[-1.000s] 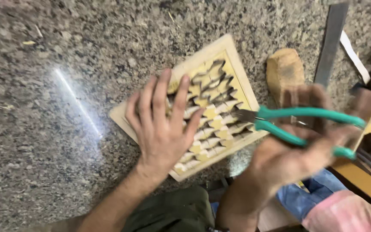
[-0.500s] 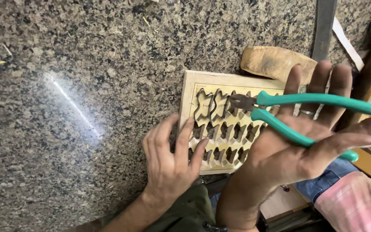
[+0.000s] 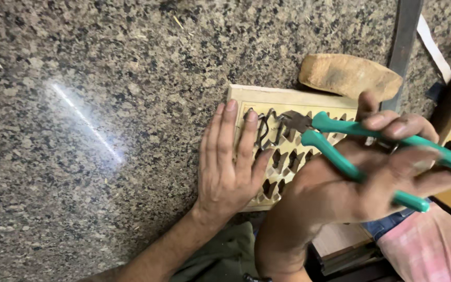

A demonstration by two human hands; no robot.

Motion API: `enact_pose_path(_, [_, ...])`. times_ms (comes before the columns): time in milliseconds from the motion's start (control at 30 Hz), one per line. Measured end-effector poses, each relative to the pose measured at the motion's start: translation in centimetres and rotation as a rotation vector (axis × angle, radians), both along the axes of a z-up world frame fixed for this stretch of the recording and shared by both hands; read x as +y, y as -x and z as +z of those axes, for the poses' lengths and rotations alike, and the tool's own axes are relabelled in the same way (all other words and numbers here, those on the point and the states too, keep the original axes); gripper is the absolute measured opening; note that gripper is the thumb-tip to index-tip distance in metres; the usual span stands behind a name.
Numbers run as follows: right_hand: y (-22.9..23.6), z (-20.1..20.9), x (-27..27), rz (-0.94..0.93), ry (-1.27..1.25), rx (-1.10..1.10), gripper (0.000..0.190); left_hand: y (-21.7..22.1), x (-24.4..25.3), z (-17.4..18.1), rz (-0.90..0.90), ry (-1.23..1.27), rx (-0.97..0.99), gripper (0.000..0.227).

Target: The person assembles a wooden puzzle by placing shaped pieces into a board, tapping them with a mallet, and adjusting them with pliers. The person repeatedly checks fit and alignment while working on the puzzle.

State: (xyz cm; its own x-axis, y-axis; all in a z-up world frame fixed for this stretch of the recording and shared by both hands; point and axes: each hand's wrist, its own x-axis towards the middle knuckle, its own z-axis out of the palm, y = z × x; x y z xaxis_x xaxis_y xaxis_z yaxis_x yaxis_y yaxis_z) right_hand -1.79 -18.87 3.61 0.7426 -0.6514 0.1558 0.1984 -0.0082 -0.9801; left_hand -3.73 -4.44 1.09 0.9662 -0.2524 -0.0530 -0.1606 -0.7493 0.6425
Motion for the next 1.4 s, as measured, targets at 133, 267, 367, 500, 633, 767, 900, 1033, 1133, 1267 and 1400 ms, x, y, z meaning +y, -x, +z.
enact_pose_path(133, [-0.9, -0.5, -0.9, -0.104, -0.114, 0.002, 0.011, 0.0, 0.0, -0.1, -0.017, -0.012, 0.006, 0.059])
enact_pose_path(267, [-1.9, -0.4, -1.2, -0.150, -0.142, 0.028, 0.024, -0.1, 0.1, -0.3, -0.026, -0.012, -0.026, 0.056])
enact_pose_path(367, [-2.1, 0.0, -1.3, -0.168, -0.136, 0.054, 0.033, 0.0, 0.2, -0.1, -0.047, -0.023, -0.034, 0.054])
enact_pose_path(500, [-3.4, -0.2, -1.6, -0.146, -0.058, 0.070, 0.036, -0.5, 0.2, -0.1, -0.029, 0.022, -0.028, 0.056])
enact_pose_path(633, [-4.3, -0.9, -1.6, -0.106, 0.045, 0.036, 0.026, -0.2, 0.5, 0.0, -0.033, 0.013, -0.030, 0.059])
enact_pose_path(767, [-3.5, -0.1, -1.8, 0.018, -0.020, -0.012, 0.030, -0.2, 0.3, 0.4, -0.044, 0.030, -0.046, 0.067])
enact_pose_path(900, [-1.4, 0.5, -2.8, 0.078, -0.090, -0.025, 0.043, 0.1, 0.5, 0.1, -0.035, 0.028, -0.041, 0.073])
enact_pose_path(1033, [1.4, 2.2, -6.4, 0.125, 0.015, -0.010, 0.045, 0.5, 1.0, -0.9, -0.105, 0.074, -0.043, 0.080])
enact_pose_path(1133, [2.7, 2.3, -8.3, 0.160, 0.021, 0.011, 0.045, -1.3, 2.5, -1.7, -0.233, 0.107, -0.083, 0.084])
enact_pose_path(1267, [3.8, 2.3, -9.5, 0.238, -0.017, 0.040, 0.044, -5.5, 6.2, -1.9, -0.536, 0.014, -0.103, 0.089])
enact_pose_path(1400, [3.4, 1.5, -9.4, 0.366, -0.031, 0.039, 0.043, -8.2, 8.2, -0.4, -0.552, -0.049, -0.089, 0.085])
